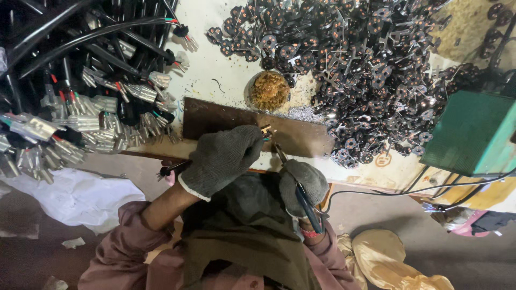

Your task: The person sits at a workbench assembling electrical plug connectors. They pick up a connector body and wires, position the wire ends into the connector, and use a handheld tool to work on each connector, placing finished units with a large pile of completed connectors on the bench.

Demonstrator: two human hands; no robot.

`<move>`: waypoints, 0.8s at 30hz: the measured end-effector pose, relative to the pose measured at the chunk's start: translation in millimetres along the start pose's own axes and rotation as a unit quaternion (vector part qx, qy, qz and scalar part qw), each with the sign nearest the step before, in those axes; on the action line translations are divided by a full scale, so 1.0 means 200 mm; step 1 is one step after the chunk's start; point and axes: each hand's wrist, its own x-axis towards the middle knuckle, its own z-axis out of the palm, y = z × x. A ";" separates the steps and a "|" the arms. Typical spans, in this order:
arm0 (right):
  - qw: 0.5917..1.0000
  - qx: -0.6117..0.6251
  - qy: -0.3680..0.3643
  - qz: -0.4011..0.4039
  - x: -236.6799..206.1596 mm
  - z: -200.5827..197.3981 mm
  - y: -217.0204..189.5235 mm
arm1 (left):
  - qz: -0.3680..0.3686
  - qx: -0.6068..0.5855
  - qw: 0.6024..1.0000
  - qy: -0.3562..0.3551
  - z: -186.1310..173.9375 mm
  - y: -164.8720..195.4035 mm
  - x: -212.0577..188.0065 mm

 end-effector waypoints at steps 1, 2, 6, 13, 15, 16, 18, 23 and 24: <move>1.000 0.005 -0.002 0.021 -0.02 0.01 0.01 | 0.002 0.004 1.000 0.004 0.01 0.00 0.00; 0.999 0.008 -0.003 0.044 -0.03 0.01 0.01 | 0.005 0.008 1.000 0.007 0.02 -0.01 -0.01; 0.998 -0.050 0.001 0.045 0.03 0.02 -0.05 | 0.005 0.029 1.000 0.007 0.03 -0.01 -0.01; 0.997 0.022 -0.004 -0.071 0.20 0.04 -0.16 | 0.021 0.031 0.999 -0.006 0.02 0.01 0.01; 0.996 0.040 -0.006 -0.075 0.21 0.04 -0.17 | 0.042 0.054 0.998 -0.004 0.02 0.01 0.02; 0.997 0.039 -0.012 -0.068 0.21 0.04 -0.17 | 0.049 0.062 0.997 -0.008 0.02 0.01 0.02; 0.998 0.037 -0.016 -0.051 0.20 0.04 -0.16 | 0.068 0.078 0.994 -0.021 0.03 0.01 0.02; 0.999 0.036 -0.018 -0.023 0.17 0.02 -0.13 | 0.097 0.143 0.985 -0.023 0.04 0.00 0.02; 0.999 0.034 -0.018 -0.018 0.17 0.02 -0.13 | 0.097 0.141 0.985 -0.019 0.05 -0.01 0.02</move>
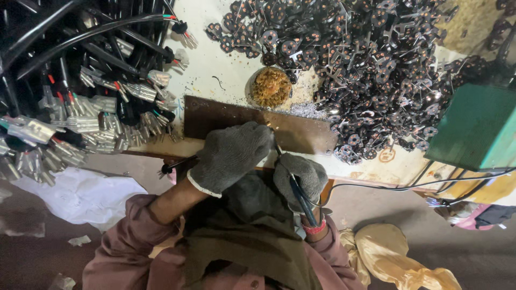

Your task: The person sits at a workbench assembling electrical plug connectors. They pick up a connector body and wires, position the wire ends into the connector, and use a handheld tool to work on each connector, placing finished units with a large pile of completed connectors on the bench.

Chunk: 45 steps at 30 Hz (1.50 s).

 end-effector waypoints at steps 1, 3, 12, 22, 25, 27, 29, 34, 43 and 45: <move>1.000 -0.005 0.001 0.003 0.00 0.00 0.01 | -0.004 -0.003 1.000 0.000 0.00 0.00 0.00; 1.000 -0.017 0.001 0.011 -0.01 0.00 0.01 | -0.012 -0.005 1.000 0.002 0.01 -0.01 0.00; 0.999 -0.019 0.032 0.012 -0.03 -0.01 0.00 | -0.027 -0.033 0.999 -0.010 0.01 -0.01 0.00; 0.997 0.068 -0.026 -0.012 0.03 -0.02 -0.01 | -0.053 -0.101 0.993 0.000 -0.01 -0.01 0.00; 0.994 0.101 -0.019 0.035 0.04 -0.01 0.00 | -0.039 -0.112 0.993 0.002 -0.01 -0.01 0.00; 0.994 0.103 -0.019 0.016 0.04 -0.01 0.00 | -0.046 -0.090 0.995 -0.013 -0.01 -0.01 0.00; 0.996 0.090 -0.018 0.019 0.03 -0.01 0.00 | -0.040 -0.082 0.996 -0.008 -0.01 -0.01 0.00; 0.996 0.088 -0.015 0.022 0.01 0.00 0.01 | -0.034 -0.068 0.997 -0.003 0.01 -0.02 0.00; 0.999 0.034 -0.020 -0.030 0.04 -0.01 0.01 | -0.043 -0.093 0.995 -0.006 0.02 -0.02 0.00; 0.999 0.032 -0.014 -0.026 0.04 -0.02 0.00 | -0.043 -0.077 0.996 -0.014 0.01 -0.02 0.00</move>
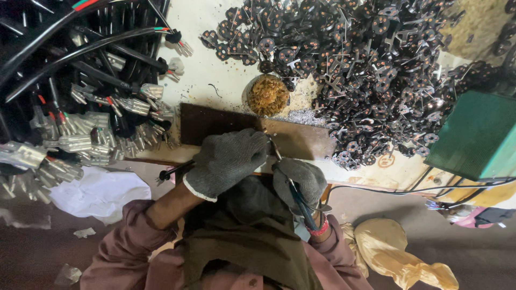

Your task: The person sits at a workbench assembling electrical plug connectors. They pick up a connector body and wires, position the wire ends into the connector, and use a handheld tool to work on each connector, placing finished units with a large pile of completed connectors on the bench.

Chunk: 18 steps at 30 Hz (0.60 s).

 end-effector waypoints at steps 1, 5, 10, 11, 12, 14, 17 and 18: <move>1.000 -0.002 0.004 0.001 0.00 0.00 0.00 | -0.001 -0.005 1.000 0.003 0.00 0.00 0.00; 0.999 -0.029 0.023 -0.017 0.01 0.01 0.01 | 0.004 -0.031 0.999 0.019 -0.02 0.01 0.00; 0.990 0.093 0.048 0.089 -0.01 0.01 -0.02 | -0.014 -0.019 1.000 0.007 -0.04 0.02 0.02; 0.965 0.172 0.104 0.166 -0.02 0.00 -0.04 | -0.012 -0.020 1.000 0.018 -0.04 0.03 0.02; 0.926 0.251 0.155 0.236 -0.03 -0.01 -0.06 | -0.014 -0.020 0.999 0.031 -0.05 0.03 0.02; 0.954 0.146 0.194 0.178 -0.05 -0.03 -0.10 | -0.007 -0.038 0.998 0.040 -0.08 0.03 0.01; 0.963 0.120 0.203 0.128 -0.06 -0.04 -0.12 | -0.015 -0.071 0.996 0.058 -0.11 0.04 -0.01; 0.967 0.125 0.189 0.120 -0.06 -0.04 -0.12 | -0.015 -0.085 0.994 0.061 -0.11 0.04 -0.02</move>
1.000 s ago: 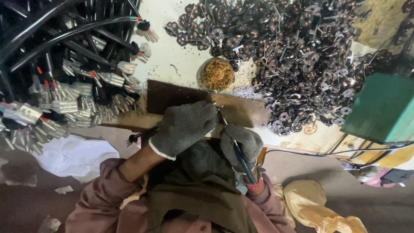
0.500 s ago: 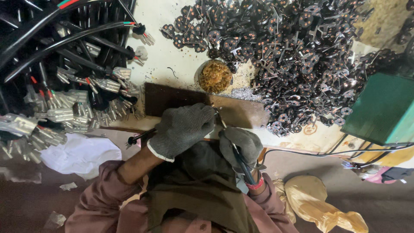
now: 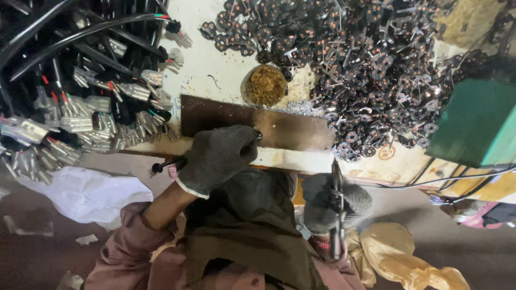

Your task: The person sits at a workbench assembling electrical plug connectors. They pick up a connector body and wires, position the wire ends into the connector, and use a handheld tool to work on each connector, placing finished units with a large pile of completed connectors on the bench.

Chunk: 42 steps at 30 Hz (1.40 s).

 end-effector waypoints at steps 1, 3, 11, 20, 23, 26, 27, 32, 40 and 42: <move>0.999 -0.005 -0.028 0.025 0.00 0.00 0.01 | -0.002 0.006 1.000 -0.014 0.01 0.01 0.00; 0.994 -0.023 -0.083 0.063 0.00 0.01 0.03 | -0.015 0.022 0.999 -0.035 0.03 0.02 0.01; 0.998 -0.028 -0.050 0.023 -0.02 0.04 0.05 | -0.057 0.042 0.994 -0.089 0.07 0.01 0.04; 0.959 -0.235 -0.042 -0.153 0.13 0.22 0.14 | -0.052 0.048 0.993 -0.092 0.06 0.01 0.06; 0.975 -0.146 -0.063 -0.153 0.07 0.20 0.08 | -0.075 0.037 0.993 -0.079 0.07 0.02 0.06; 0.957 -0.204 -0.135 -0.153 -0.01 0.17 0.07 | -0.123 0.005 0.990 -0.069 0.09 0.03 0.05; 0.943 -0.250 -0.158 -0.151 -0.03 0.16 0.07 | -0.140 -0.010 0.987 -0.076 0.10 0.04 0.04; 0.975 -0.147 -0.163 -0.027 -0.11 0.12 0.06 | -0.159 0.015 0.986 -0.051 0.14 0.07 0.02; 0.982 -0.095 -0.058 0.152 -0.14 0.13 0.17 | -0.209 -0.101 0.971 -0.060 0.06 0.07 -0.04; 0.994 0.047 -0.051 0.090 -0.15 0.11 0.21 | -0.168 -0.170 0.971 -0.026 0.04 0.06 -0.07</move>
